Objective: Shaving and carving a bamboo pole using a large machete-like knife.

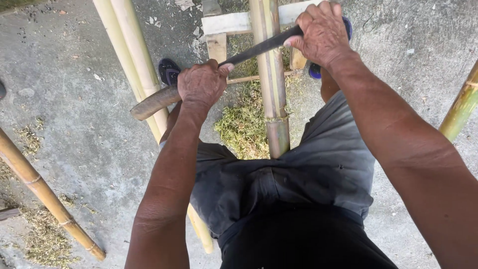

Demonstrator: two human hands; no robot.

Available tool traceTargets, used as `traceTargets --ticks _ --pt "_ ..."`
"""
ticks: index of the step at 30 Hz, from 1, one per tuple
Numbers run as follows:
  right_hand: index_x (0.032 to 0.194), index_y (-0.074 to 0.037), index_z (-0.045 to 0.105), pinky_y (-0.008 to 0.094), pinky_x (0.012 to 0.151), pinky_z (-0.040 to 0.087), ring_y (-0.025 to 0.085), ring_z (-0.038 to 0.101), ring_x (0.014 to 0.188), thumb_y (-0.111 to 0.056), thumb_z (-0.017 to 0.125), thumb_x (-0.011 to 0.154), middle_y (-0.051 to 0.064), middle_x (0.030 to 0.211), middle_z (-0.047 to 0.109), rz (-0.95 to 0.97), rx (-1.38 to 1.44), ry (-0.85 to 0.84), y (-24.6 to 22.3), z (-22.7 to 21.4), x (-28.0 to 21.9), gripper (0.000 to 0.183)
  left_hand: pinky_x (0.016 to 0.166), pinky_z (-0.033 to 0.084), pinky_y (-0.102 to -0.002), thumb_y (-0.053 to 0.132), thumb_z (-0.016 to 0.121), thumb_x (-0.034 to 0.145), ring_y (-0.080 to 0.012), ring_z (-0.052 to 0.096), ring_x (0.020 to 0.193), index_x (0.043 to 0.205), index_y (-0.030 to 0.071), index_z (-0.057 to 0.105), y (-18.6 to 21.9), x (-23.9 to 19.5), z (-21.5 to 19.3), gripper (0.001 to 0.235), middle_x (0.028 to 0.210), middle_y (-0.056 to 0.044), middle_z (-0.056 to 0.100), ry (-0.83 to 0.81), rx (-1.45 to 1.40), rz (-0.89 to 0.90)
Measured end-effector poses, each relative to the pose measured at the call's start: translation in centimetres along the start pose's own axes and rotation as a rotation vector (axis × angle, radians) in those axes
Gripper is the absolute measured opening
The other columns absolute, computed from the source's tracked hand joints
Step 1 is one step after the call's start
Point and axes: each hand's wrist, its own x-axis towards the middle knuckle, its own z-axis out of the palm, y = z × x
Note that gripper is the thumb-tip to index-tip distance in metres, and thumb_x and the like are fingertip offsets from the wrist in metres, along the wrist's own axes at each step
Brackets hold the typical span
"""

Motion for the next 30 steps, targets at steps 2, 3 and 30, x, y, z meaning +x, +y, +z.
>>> traceTargets --ticks 2,3,30 --pt "0.111 -0.011 0.073 0.044 0.095 0.035 0.025 0.049 0.101 -0.07 0.057 0.094 0.007 0.096 0.06 0.137 0.026 -0.259 -0.9 -0.3 -1.1 0.063 0.087 0.049 -0.048 0.063 0.034 0.103 -0.026 0.07 0.088 0.103 0.014 0.07 0.4 -1.6 0.3 0.062 0.081 -0.009 0.072 -0.022 -0.005 0.01" --pt "0.111 -0.011 0.073 0.044 0.095 0.035 0.025 0.049 0.101 -0.07 0.057 0.094 0.007 0.096 0.06 0.141 0.024 -0.254 -1.3 -0.7 -1.9 0.063 0.087 0.049 -0.048 0.063 0.034 0.103 -0.026 0.07 0.088 0.103 0.014 0.07 0.6 -2.5 0.5 0.062 0.081 -0.009 0.072 -0.018 -0.003 0.014" --pt "0.109 -0.011 0.072 0.046 0.108 0.035 0.027 0.051 0.114 -0.067 0.054 0.096 0.007 0.109 0.062 0.138 0.157 -0.233 -3.9 -2.7 -7.5 0.06 0.071 0.058 -0.048 0.065 0.028 0.106 -0.0282 0.074 0.072 0.101 0.011 0.069 1.4 -7.3 4.3 0.068 0.076 -0.011 0.073 0.004 0.033 0.034"
